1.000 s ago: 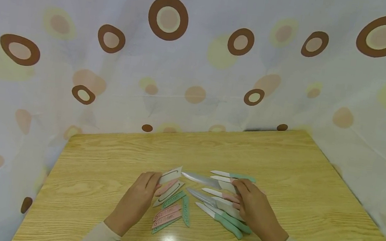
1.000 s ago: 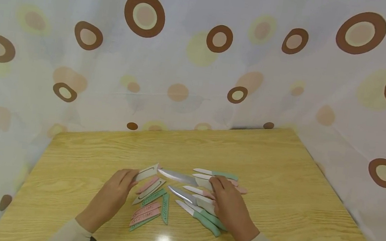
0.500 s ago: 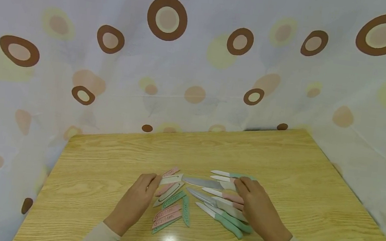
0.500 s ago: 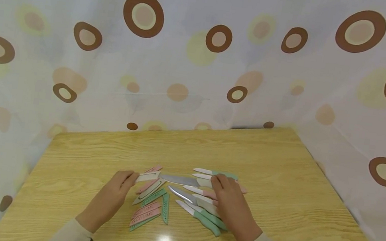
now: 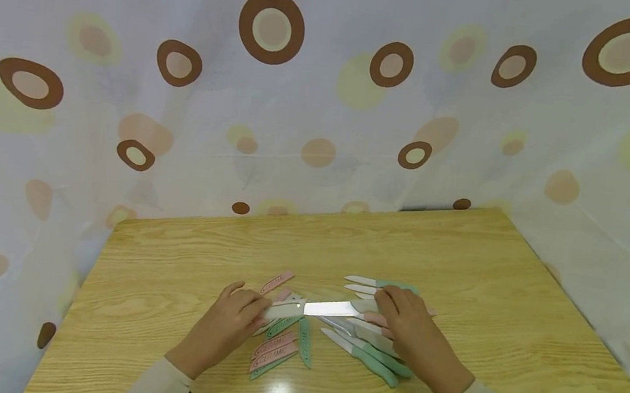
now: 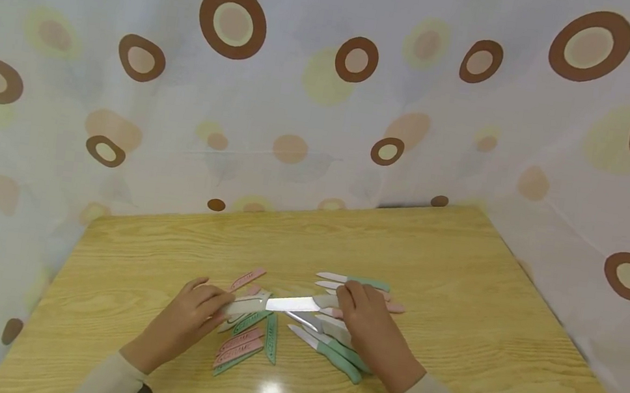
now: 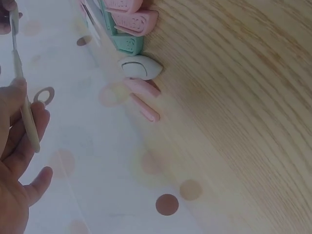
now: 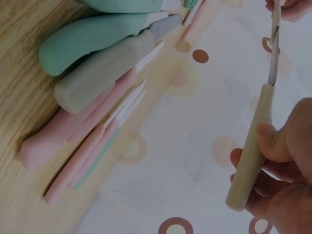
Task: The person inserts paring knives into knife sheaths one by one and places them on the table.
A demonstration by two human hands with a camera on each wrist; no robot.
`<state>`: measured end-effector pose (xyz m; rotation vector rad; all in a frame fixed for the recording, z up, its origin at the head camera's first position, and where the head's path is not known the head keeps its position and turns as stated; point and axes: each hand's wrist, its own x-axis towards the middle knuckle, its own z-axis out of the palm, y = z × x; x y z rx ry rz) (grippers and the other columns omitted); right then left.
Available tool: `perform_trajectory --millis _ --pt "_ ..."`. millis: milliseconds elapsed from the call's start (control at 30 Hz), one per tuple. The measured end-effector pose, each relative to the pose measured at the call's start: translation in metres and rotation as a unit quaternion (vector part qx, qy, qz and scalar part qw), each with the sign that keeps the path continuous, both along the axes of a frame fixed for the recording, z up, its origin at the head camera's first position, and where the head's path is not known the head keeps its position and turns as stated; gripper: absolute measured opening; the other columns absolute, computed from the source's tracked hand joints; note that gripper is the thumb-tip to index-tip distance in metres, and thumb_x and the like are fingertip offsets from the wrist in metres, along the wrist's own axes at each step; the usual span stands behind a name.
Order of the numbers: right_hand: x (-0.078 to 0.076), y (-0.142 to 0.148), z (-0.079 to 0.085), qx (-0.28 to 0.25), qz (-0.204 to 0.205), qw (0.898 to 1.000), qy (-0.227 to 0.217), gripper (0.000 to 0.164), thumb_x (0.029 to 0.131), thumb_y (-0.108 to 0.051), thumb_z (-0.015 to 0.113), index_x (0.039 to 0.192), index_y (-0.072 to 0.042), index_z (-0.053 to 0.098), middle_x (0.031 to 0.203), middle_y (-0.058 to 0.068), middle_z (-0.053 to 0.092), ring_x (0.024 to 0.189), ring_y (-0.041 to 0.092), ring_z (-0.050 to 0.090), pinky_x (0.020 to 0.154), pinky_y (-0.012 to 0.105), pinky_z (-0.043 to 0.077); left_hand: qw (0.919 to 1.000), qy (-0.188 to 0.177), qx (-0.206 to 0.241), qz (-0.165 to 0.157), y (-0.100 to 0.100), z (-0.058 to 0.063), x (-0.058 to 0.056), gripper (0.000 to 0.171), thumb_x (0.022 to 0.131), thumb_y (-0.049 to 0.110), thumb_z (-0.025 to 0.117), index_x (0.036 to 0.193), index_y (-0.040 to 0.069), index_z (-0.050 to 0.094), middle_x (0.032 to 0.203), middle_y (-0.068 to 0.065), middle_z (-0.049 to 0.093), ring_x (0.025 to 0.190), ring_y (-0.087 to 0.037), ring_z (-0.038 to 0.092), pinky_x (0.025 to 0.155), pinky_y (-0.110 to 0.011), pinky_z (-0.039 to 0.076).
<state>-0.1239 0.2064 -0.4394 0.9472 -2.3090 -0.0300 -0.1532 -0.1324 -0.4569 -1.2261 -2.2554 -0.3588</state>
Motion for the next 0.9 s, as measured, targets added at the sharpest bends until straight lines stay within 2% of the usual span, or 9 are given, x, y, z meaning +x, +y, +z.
perform_trajectory --millis 133,200,333,400,533,700,800,900 --pt "0.0 -0.005 -0.003 -0.013 0.023 1.0 -0.004 0.037 0.074 0.017 0.064 0.103 0.003 0.048 0.102 0.013 0.051 0.091 0.026 0.05 0.066 0.03 0.047 0.9998 0.008 -0.004 -0.019 0.006 -0.002 0.0 0.028 0.086 0.015 0.064 0.108 -0.001 0.061 0.101 -0.006 0.059 0.092 -0.018 0.055 0.089 -0.038 0.045" --pt "0.001 -0.01 -0.003 -0.06 0.044 0.996 -0.05 0.054 0.056 0.019 0.075 0.101 0.003 0.05 0.1 0.012 0.051 0.089 0.027 0.05 0.074 0.035 0.047 0.9996 0.01 -0.009 -0.023 0.011 -0.003 0.001 0.028 0.087 0.015 0.063 0.109 -0.003 0.061 0.102 -0.007 0.058 0.091 -0.017 0.055 0.087 -0.032 0.046" --pt "0.004 -0.017 -0.005 -0.051 0.043 0.996 -0.053 0.052 0.059 0.017 0.074 0.103 0.004 0.051 0.099 0.013 0.052 0.087 0.027 0.051 0.073 0.035 0.047 0.9996 0.0 -0.013 -0.023 0.019 -0.005 0.005 0.03 0.084 0.011 0.066 0.108 -0.006 0.059 0.101 -0.009 0.056 0.089 -0.016 0.054 0.083 -0.021 0.046" --pt "0.005 -0.021 -0.005 -0.048 0.039 0.996 -0.057 0.052 0.06 0.016 0.075 0.105 0.005 0.051 0.1 0.013 0.052 0.088 0.026 0.05 0.074 0.035 0.047 0.9997 -0.004 -0.008 -0.023 0.021 -0.005 0.006 0.027 0.089 0.013 0.059 0.109 -0.006 0.058 0.101 -0.01 0.056 0.089 -0.016 0.054 0.082 -0.018 0.046" --pt "0.006 -0.026 -0.005 -0.049 0.031 0.996 -0.068 0.053 0.06 0.016 0.076 0.105 0.005 0.052 0.1 0.012 0.051 0.089 0.025 0.05 0.076 0.034 0.047 0.9997 -0.007 0.002 -0.023 0.024 -0.006 0.006 0.029 0.099 0.018 0.043 0.109 -0.006 0.057 0.101 -0.009 0.055 0.088 -0.015 0.053 0.08 -0.018 0.046" --pt "0.005 -0.03 -0.006 -0.044 0.023 0.996 -0.07 0.049 0.061 0.015 0.077 0.102 0.004 0.052 0.098 0.012 0.051 0.083 0.023 0.049 0.073 0.032 0.047 0.9997 -0.008 0.003 -0.024 0.03 -0.008 0.003 0.027 0.097 0.016 0.048 0.111 -0.005 0.055 0.101 -0.009 0.054 0.086 -0.014 0.052 0.077 -0.018 0.046" --pt "0.001 -0.029 -0.008 -0.05 0.036 0.995 -0.08 0.047 0.064 0.015 0.075 0.103 0.004 0.052 0.099 0.012 0.051 0.085 0.024 0.05 0.074 0.032 0.047 0.9999 -0.006 -0.002 -0.015 0.031 -0.009 0.002 0.027 0.096 0.017 0.049 0.11 -0.006 0.056 0.101 -0.01 0.055 0.087 -0.015 0.053 0.079 -0.018 0.046" --pt "-0.006 -0.026 -0.011 -0.083 0.07 0.991 -0.078 0.042 0.068 0.017 0.07 0.105 0.006 0.055 0.097 0.013 0.053 0.086 0.024 0.052 0.074 0.03 0.049 0.9999 -0.001 -0.005 -0.009 0.031 -0.007 -0.001 0.027 0.095 0.015 0.05 0.11 -0.006 0.056 0.101 -0.011 0.055 0.088 -0.016 0.054 0.081 -0.019 0.046"
